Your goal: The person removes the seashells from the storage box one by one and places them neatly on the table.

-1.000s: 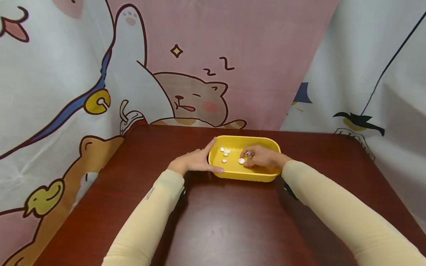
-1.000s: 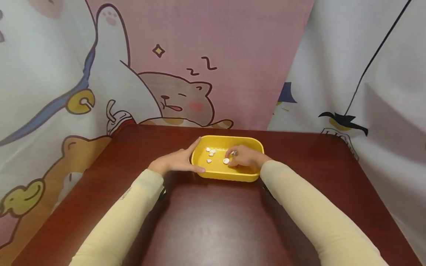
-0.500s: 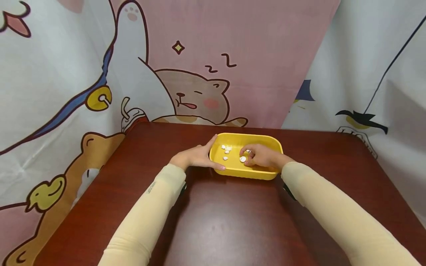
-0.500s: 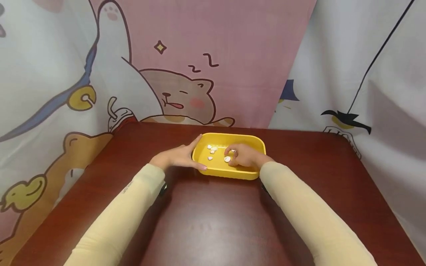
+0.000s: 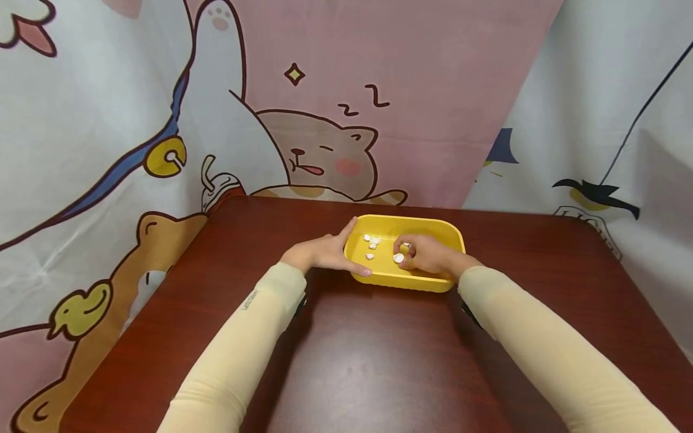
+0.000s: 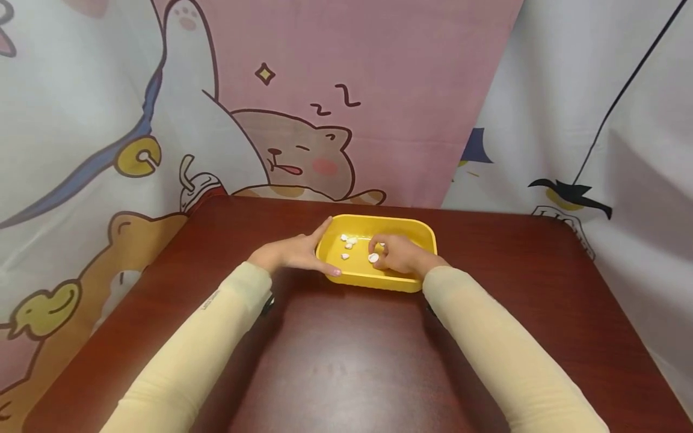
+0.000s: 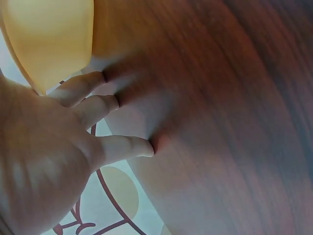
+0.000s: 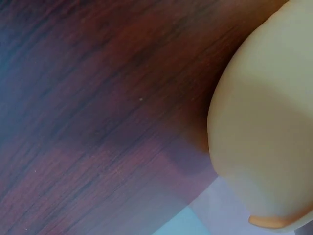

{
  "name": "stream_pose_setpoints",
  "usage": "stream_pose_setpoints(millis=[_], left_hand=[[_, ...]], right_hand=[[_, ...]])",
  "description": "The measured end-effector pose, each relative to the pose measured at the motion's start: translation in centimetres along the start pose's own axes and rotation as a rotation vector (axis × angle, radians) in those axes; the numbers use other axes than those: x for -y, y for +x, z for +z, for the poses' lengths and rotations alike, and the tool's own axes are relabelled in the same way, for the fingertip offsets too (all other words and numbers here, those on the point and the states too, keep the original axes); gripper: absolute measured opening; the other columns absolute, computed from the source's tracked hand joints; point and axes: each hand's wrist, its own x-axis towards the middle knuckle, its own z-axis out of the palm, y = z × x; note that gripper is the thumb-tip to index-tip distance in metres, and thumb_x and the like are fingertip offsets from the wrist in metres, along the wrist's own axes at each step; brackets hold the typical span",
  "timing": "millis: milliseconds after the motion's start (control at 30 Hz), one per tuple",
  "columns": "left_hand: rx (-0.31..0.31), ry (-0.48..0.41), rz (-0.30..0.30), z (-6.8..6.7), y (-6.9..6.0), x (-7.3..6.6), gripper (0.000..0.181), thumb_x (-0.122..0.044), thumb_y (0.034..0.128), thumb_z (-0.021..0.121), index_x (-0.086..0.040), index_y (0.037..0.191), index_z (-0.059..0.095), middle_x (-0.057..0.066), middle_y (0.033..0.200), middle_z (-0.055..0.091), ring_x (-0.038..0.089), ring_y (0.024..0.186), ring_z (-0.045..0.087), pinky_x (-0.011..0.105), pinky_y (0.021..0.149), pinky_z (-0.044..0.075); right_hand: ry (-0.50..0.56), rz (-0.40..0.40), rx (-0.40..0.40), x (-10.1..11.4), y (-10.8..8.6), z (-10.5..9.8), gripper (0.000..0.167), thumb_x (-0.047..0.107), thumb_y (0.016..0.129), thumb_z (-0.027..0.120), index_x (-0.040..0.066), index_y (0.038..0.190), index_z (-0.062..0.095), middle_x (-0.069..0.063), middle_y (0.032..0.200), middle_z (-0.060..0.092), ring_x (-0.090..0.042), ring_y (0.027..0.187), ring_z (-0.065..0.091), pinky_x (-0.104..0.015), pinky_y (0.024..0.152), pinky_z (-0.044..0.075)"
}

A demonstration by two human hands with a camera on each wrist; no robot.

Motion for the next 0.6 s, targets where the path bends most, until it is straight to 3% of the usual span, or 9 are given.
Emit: stream_pose_setpoints(millis=[600], left_hand=[[0.009, 0.001, -0.01, -0.03, 0.03, -0.01, 0.142, -0.086, 0.0692, 0.078, -0.046, 0.167, -0.018, 0.024, 0.165, 0.043, 0.036, 0.145, 0.053, 0.055, 0.122, 0.042]], right_hand=[[-0.087, -0.023, -0.004, 0.03, 0.19, -0.11, 0.026, 0.021, 0.096, 0.08, 0.014, 0.116, 0.065, -0.005, 0.085, 0.062, -0.019, 0.08, 0.055, -0.032, 0.075, 0.044]])
